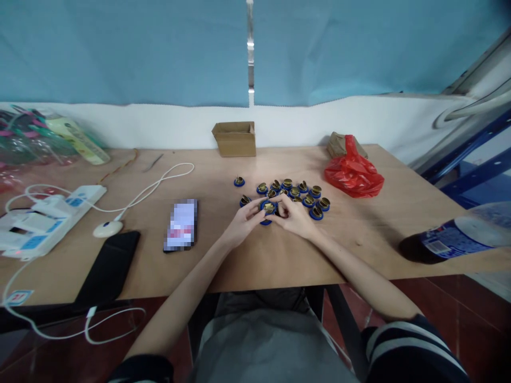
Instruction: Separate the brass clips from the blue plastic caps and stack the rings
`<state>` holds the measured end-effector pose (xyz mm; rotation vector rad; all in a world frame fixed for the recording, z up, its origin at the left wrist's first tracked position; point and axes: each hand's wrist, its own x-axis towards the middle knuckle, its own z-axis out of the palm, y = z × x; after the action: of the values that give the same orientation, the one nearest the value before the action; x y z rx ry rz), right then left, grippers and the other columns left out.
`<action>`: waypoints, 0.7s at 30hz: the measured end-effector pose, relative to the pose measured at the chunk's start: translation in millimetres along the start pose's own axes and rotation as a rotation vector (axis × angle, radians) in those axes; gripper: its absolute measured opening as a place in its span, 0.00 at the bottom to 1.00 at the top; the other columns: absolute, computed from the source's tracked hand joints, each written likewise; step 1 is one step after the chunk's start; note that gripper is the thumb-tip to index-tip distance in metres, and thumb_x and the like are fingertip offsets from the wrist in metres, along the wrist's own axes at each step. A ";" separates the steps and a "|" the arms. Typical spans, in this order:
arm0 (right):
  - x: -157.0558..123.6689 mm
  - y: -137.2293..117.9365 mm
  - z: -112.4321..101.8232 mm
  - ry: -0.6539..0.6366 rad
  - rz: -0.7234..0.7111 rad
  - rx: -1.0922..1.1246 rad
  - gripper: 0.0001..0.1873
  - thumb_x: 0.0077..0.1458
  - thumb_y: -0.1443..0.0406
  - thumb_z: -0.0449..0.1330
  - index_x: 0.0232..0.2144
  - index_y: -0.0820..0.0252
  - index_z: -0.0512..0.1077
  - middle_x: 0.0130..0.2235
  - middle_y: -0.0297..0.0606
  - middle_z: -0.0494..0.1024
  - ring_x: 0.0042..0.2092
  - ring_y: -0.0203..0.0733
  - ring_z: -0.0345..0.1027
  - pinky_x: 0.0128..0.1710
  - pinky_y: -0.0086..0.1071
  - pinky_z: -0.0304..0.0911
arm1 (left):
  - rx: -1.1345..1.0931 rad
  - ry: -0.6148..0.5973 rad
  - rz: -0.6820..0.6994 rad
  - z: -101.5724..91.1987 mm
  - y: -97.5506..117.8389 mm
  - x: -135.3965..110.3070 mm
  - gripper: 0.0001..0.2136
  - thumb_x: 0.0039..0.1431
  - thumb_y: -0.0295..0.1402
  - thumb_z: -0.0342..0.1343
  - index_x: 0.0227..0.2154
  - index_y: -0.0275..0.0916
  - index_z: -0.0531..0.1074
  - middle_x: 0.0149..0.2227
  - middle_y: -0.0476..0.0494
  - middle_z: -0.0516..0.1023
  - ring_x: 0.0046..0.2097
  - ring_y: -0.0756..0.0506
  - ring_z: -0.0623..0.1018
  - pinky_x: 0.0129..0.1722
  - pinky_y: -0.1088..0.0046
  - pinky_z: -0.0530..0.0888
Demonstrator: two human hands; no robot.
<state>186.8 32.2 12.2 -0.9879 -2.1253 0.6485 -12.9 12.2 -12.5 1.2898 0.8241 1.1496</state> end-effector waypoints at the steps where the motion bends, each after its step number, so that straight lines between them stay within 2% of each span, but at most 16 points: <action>1: -0.1 0.0 0.3 -0.008 0.004 0.002 0.19 0.61 0.52 0.63 0.47 0.57 0.68 0.23 0.22 0.57 0.25 0.35 0.55 0.29 0.29 0.53 | -0.002 -0.007 -0.005 -0.3 -1.1 0.2 0.24 0.60 0.41 0.63 0.58 0.40 0.72 0.57 0.34 0.79 0.61 0.36 0.77 0.60 0.55 0.75; 7: 0.2 -0.5 2.3 -0.029 0.003 0.053 0.20 0.60 0.55 0.65 0.49 0.56 0.66 0.23 0.21 0.56 0.25 0.34 0.55 0.29 0.29 0.53 | -0.097 -0.044 -0.030 -1.4 -7.7 1.9 0.25 0.60 0.44 0.64 0.58 0.40 0.72 0.57 0.33 0.78 0.59 0.35 0.78 0.60 0.52 0.75; 12: 2.1 2.8 -3.4 -0.089 0.041 0.316 0.24 0.59 0.58 0.65 0.54 0.54 0.62 0.24 0.22 0.59 0.25 0.34 0.57 0.26 0.28 0.54 | -0.156 -0.014 -0.020 0.1 -9.2 3.1 0.23 0.61 0.43 0.65 0.56 0.38 0.73 0.56 0.34 0.79 0.58 0.34 0.78 0.60 0.51 0.74; 15: 3.5 7.8 -6.8 -0.116 0.081 0.426 0.19 0.61 0.60 0.60 0.53 0.55 0.63 0.26 0.25 0.65 0.26 0.35 0.62 0.27 0.29 0.60 | -0.180 0.000 -0.023 1.6 -7.3 3.3 0.21 0.61 0.42 0.65 0.54 0.38 0.75 0.55 0.36 0.80 0.57 0.35 0.79 0.61 0.50 0.74; 21: 5.8 12.4 -3.6 -0.085 0.123 0.407 0.13 0.63 0.60 0.58 0.48 0.58 0.69 0.30 0.30 0.72 0.28 0.36 0.71 0.30 0.31 0.68 | -0.153 0.069 -0.024 2.8 -3.4 3.2 0.20 0.60 0.41 0.65 0.51 0.37 0.76 0.53 0.36 0.80 0.56 0.36 0.79 0.60 0.49 0.76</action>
<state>192.4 44.7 8.3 -0.8765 -1.9049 1.1488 -8.8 14.8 -15.0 1.1168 0.7843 1.2191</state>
